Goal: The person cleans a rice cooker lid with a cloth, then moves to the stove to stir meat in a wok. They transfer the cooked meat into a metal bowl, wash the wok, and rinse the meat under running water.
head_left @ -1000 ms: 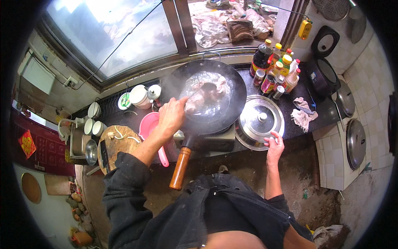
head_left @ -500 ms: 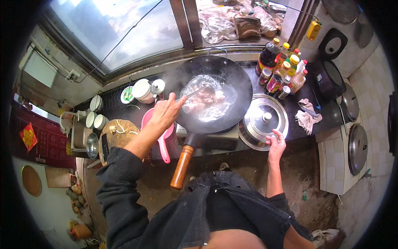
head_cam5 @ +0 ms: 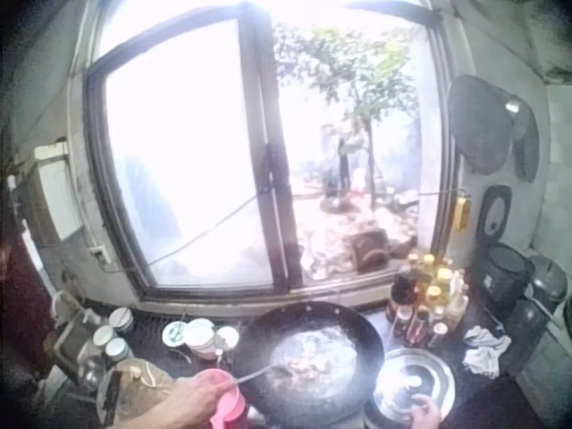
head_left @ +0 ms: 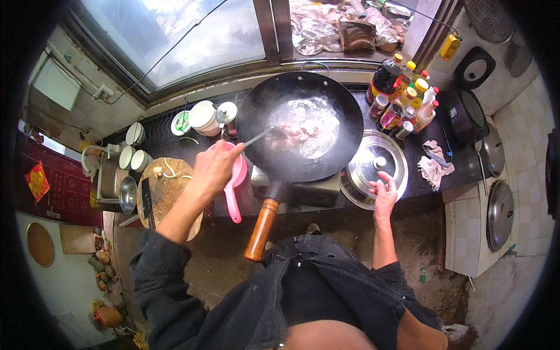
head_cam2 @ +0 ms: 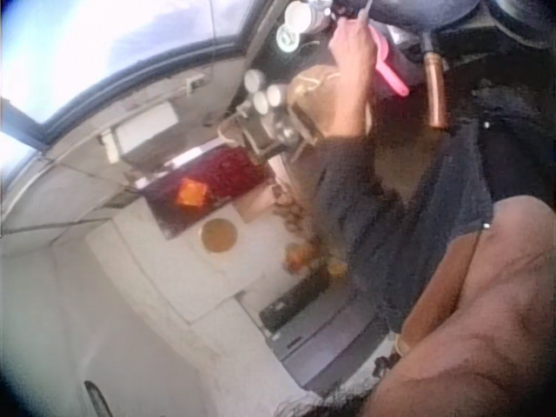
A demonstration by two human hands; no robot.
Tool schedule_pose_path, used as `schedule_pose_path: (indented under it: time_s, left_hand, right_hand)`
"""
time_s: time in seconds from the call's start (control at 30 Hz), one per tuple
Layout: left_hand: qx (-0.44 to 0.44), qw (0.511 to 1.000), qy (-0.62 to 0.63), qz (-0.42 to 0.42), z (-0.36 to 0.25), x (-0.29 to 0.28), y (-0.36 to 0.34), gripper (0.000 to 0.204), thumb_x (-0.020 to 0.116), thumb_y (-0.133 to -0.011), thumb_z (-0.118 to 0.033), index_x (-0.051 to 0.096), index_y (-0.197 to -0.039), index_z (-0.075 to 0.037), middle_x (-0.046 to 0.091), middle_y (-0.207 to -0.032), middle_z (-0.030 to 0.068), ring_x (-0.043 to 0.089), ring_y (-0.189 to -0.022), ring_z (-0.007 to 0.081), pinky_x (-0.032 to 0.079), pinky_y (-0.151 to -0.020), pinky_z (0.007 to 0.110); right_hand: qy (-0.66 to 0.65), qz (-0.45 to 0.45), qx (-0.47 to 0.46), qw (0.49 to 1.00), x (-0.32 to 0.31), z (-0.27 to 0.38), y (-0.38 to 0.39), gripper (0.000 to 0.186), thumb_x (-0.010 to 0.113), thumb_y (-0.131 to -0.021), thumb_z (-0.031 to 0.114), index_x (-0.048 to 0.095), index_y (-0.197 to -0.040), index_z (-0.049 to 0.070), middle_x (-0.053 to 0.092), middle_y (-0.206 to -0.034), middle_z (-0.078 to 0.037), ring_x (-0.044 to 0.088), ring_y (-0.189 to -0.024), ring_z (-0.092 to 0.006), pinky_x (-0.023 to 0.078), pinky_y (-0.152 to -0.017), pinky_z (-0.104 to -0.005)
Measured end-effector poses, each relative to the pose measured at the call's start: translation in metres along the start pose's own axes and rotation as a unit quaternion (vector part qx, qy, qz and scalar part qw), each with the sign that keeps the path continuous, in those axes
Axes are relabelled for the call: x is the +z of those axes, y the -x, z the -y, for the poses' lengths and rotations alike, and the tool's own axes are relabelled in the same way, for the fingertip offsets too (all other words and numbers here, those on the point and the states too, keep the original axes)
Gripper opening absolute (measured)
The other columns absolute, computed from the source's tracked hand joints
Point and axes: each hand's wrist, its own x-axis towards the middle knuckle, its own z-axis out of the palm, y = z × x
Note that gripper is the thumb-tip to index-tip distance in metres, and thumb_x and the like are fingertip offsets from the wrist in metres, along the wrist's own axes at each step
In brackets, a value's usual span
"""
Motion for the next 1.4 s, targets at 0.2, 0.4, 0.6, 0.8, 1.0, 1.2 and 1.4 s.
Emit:
schedule_pose_path:
  time_s: [0.2,0.4,0.6,0.8,1.0,1.2,1.4]
  left_hand:
    - [-0.049,0.993,0.111,-0.015,-0.026,0.022,-0.042,0.041,0.049,-0.089,-0.009,0.062,-0.126,-0.023,0.059,-0.093,0.0179,0.064,-0.079,0.0375,0.051,-0.069,0.048]
    - [0.001,0.995,0.095,-0.008,-0.054,0.03,-0.069,0.05,0.05,-0.086,-0.005,0.056,-0.133,-0.021,0.057,-0.094,0.0194,0.064,-0.08,0.0372,0.051,-0.066,0.047]
    - [0.022,0.998,0.039,0.043,-0.029,0.005,-0.019,0.055,0.053,-0.084,-0.005,0.053,-0.136,-0.024,0.055,-0.098,0.0173,0.064,-0.075,0.0343,0.052,-0.063,0.044]
    - [-0.021,0.996,-0.008,0.091,-0.008,-0.029,0.013,0.044,0.057,-0.086,-0.015,0.061,-0.129,-0.025,0.058,-0.093,0.0152,0.064,-0.075,0.0351,0.051,-0.066,0.045]
    - [-0.036,0.995,0.088,0.027,-0.032,0.03,-0.027,0.047,0.052,-0.085,-0.006,0.059,-0.128,-0.023,0.059,-0.094,0.0195,0.065,-0.08,0.0375,0.052,-0.069,0.048]
    - [-0.065,0.989,0.129,-0.034,-0.047,0.032,-0.055,0.05,0.047,-0.086,-0.004,0.055,-0.132,-0.022,0.057,-0.098,0.0212,0.065,-0.08,0.039,0.052,-0.069,0.049]
    - [-0.022,0.999,0.031,-0.007,-0.04,0.021,-0.026,0.052,0.049,-0.086,-0.003,0.051,-0.135,-0.021,0.053,-0.094,0.0178,0.064,-0.068,0.0338,0.052,-0.058,0.045]
  right_hand:
    - [0.012,0.012,-0.018,1.0,0.003,0.001,0.0,0.027,0.05,-0.09,-0.004,0.06,-0.115,-0.001,0.063,-0.11,-0.008,0.068,-0.079,-0.013,0.051,-0.061,-0.0216]
    - [0.015,-0.013,-0.007,1.0,-0.015,-0.001,0.002,0.025,0.051,-0.093,0.0,0.06,-0.116,-0.001,0.064,-0.106,-0.007,0.068,-0.079,-0.0135,0.053,-0.061,-0.0218]
    - [0.024,-0.05,-0.003,0.998,-0.039,-0.003,0.0,0.027,0.051,-0.092,0.001,0.059,-0.117,-0.002,0.063,-0.107,-0.008,0.068,-0.079,-0.014,0.054,-0.06,-0.0223]
    - [0.031,-0.051,0.011,0.998,-0.042,-0.006,-0.002,0.027,0.051,-0.091,0.001,0.06,-0.117,-0.001,0.065,-0.104,-0.009,0.067,-0.077,-0.0137,0.053,-0.059,-0.0217]
    - [0.037,0.025,-0.024,0.999,-0.011,-0.005,-0.008,0.026,0.052,-0.092,0.001,0.06,-0.116,0.0,0.066,-0.092,-0.007,0.067,-0.075,-0.0114,0.051,-0.061,-0.0206]
    - [0.047,0.07,0.015,0.996,0.002,0.009,0.012,0.021,0.053,-0.093,0.003,0.06,-0.112,0.0,0.066,-0.084,-0.007,0.056,-0.058,-0.0077,0.049,-0.054,-0.0212]
    - [0.098,0.246,0.075,0.961,0.024,-0.001,0.057,0.019,0.053,-0.093,0.005,0.064,-0.108,0.002,0.065,-0.08,-0.005,0.054,-0.053,-0.0071,0.046,-0.049,-0.0216]
